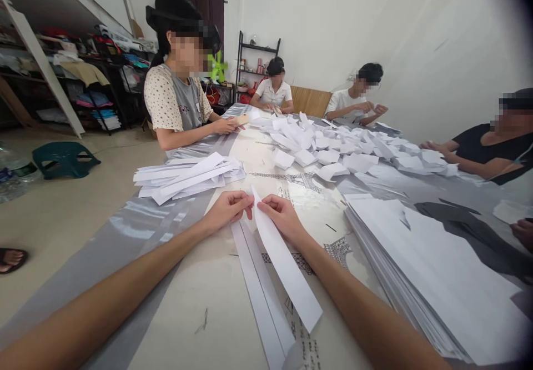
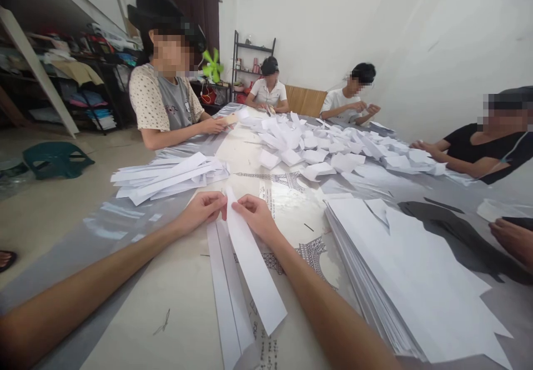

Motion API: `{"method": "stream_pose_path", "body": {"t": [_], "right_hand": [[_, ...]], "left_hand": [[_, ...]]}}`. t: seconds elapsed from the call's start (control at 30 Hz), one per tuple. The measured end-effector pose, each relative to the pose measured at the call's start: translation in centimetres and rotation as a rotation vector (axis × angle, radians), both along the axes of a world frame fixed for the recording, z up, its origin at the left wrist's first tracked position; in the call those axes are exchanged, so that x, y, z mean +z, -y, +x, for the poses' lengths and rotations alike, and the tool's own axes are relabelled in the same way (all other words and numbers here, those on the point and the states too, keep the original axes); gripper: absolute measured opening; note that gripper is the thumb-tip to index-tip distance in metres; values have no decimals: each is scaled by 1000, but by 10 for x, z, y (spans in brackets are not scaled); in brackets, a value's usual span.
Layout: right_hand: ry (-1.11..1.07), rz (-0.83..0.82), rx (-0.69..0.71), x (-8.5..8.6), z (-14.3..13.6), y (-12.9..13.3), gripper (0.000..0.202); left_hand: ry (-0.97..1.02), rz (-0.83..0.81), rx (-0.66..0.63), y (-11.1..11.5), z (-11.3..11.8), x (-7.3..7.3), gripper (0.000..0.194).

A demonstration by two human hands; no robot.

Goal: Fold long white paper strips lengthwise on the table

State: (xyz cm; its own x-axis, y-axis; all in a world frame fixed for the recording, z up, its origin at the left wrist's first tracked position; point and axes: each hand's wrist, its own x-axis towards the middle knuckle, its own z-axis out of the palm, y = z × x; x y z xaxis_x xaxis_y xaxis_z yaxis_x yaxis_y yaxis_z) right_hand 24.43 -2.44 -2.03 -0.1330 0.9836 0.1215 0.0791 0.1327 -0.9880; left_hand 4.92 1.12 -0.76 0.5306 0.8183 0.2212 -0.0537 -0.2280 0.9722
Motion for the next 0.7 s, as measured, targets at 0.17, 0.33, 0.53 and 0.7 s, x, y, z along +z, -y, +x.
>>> {"method": "stream_pose_path", "body": {"t": [0.17, 0.33, 0.53, 0.7], "right_hand": [[-29, 10, 68, 3, 2, 1, 36], [-39, 6, 111, 6, 0, 1, 34], [-61, -27, 120, 8, 1, 1, 34], [-20, -38, 145, 8, 1, 0, 34]], "left_hand": [[-66, 45, -44, 1, 1, -1, 40], [-34, 33, -30, 4, 4, -2, 31], [15, 8, 69, 3, 5, -5, 31], [14, 15, 87, 0, 2, -8, 40]]}}
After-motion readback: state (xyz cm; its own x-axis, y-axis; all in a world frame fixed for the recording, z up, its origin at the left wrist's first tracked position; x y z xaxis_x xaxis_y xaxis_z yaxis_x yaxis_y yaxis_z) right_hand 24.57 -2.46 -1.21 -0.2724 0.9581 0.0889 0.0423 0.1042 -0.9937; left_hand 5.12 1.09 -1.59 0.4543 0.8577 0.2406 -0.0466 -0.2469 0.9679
